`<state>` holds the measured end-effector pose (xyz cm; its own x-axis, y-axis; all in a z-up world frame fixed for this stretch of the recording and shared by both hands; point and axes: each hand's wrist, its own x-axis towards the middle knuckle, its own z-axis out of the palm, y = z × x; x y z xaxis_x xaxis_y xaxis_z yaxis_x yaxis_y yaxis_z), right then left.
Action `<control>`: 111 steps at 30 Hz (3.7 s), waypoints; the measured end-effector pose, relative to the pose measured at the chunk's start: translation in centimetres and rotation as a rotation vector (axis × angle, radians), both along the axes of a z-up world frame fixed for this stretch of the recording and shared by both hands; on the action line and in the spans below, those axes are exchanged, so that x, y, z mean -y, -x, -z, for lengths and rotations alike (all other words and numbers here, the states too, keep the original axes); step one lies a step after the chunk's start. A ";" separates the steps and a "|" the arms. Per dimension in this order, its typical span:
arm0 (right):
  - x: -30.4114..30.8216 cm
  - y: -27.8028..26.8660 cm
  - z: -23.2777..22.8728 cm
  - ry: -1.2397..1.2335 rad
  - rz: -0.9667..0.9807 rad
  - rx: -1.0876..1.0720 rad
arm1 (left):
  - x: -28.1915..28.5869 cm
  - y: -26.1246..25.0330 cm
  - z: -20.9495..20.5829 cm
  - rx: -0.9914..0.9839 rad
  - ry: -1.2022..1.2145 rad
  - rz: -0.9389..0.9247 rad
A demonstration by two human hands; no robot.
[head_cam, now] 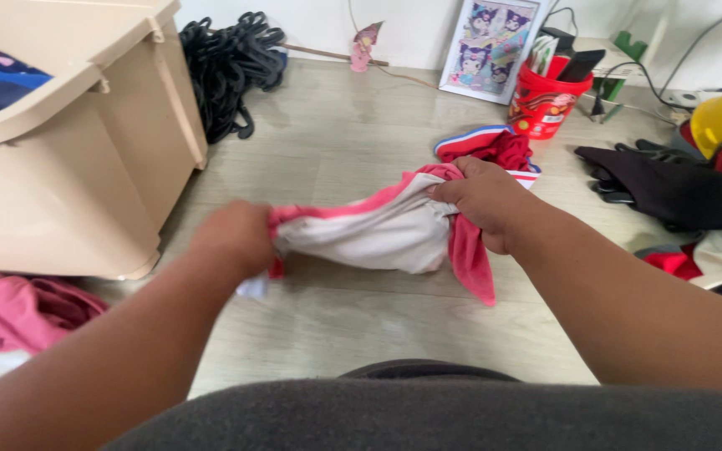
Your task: The person folds a white and pink long-sleeved shirt on the floor, then places it into a beige storage bin. They then pick up a dark brown jacket and begin folding it on the floor.
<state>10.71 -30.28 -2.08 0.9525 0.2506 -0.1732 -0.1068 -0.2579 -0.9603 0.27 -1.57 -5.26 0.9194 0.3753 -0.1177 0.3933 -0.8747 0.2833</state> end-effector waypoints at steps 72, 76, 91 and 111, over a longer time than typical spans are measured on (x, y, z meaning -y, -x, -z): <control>5.7 0.7 5.8 0.635 -0.098 0.254 | 1.9 -0.3 1.8 0.072 0.220 0.078; 3.9 2.0 8.3 0.797 -0.296 0.315 | 3.9 0.1 3.5 0.073 0.132 0.284; 3.9 5.1 10.3 1.069 -0.473 0.213 | 4.2 2.2 3.6 -0.324 -0.080 0.440; 4.5 3.7 12.7 1.231 -0.499 0.156 | 1.7 1.7 3.6 -0.357 -0.055 0.475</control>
